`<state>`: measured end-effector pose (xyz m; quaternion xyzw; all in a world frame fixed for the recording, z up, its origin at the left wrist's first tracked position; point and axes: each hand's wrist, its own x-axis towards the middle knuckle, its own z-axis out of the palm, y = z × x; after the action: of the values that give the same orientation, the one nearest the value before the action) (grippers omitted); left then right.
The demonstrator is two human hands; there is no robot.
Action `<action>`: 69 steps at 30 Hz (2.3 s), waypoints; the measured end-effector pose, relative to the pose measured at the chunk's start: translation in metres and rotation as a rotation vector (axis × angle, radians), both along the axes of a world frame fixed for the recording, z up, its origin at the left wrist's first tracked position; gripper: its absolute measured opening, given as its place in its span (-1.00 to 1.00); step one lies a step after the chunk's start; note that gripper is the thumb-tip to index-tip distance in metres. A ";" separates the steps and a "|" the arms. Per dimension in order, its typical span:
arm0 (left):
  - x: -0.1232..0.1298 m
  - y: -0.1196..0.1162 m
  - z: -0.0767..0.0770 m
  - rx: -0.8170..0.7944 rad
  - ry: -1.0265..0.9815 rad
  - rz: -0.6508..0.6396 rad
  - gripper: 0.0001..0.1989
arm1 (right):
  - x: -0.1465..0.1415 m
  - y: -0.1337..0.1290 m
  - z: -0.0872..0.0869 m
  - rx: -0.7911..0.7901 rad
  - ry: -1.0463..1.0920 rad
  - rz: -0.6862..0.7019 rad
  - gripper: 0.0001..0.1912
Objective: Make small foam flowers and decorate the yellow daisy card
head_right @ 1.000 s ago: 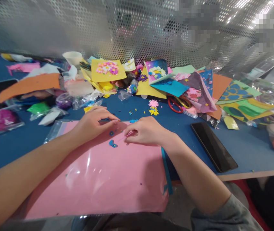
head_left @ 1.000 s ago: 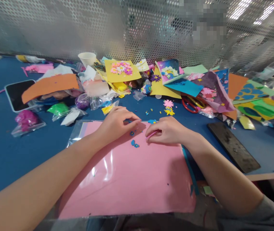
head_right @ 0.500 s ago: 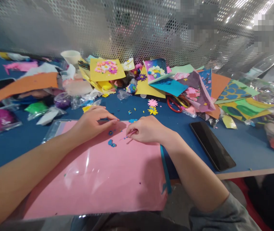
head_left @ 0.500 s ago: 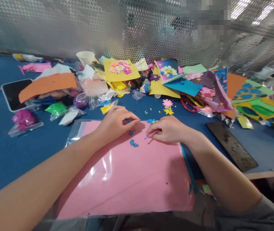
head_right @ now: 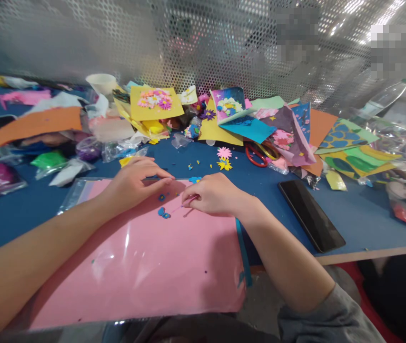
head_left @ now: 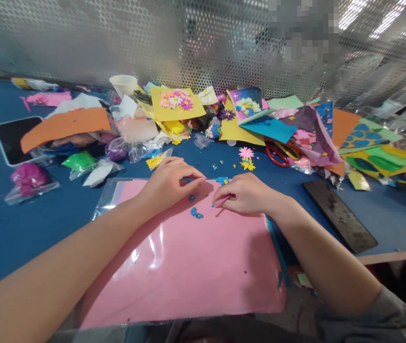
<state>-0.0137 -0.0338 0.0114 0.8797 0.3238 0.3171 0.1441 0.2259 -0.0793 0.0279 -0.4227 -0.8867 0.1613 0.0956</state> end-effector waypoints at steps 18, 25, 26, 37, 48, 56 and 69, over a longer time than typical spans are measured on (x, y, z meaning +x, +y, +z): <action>0.002 -0.004 -0.001 -0.059 -0.010 -0.148 -0.58 | -0.016 0.000 -0.010 0.288 0.245 -0.174 -0.77; 0.004 -0.006 0.004 -0.100 -0.083 -0.040 -0.66 | -0.014 0.002 -0.008 0.324 0.223 -0.158 -0.78; 0.004 -0.006 0.004 -0.100 -0.095 -0.017 -0.69 | -0.014 0.003 -0.008 0.317 0.226 -0.179 -0.79; 0.002 -0.005 0.009 -0.069 -0.082 -0.029 -0.74 | -0.010 0.004 -0.004 0.139 0.430 -0.329 -0.79; 0.003 -0.011 0.002 -0.006 0.015 -0.177 -0.81 | -0.001 -0.002 0.016 -0.154 0.204 -0.137 -0.84; 0.004 -0.015 -0.002 0.041 0.105 -0.256 -0.86 | -0.003 -0.004 0.017 -0.182 0.006 -0.105 -0.89; 0.007 -0.020 -0.008 0.176 0.176 -0.218 -0.91 | -0.002 -0.002 0.014 -0.145 -0.042 -0.134 -0.81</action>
<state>-0.0063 -0.0533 0.0034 0.9432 0.2087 0.2484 0.0710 0.2242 -0.0815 0.0421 -0.4901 -0.8442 0.2093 0.0566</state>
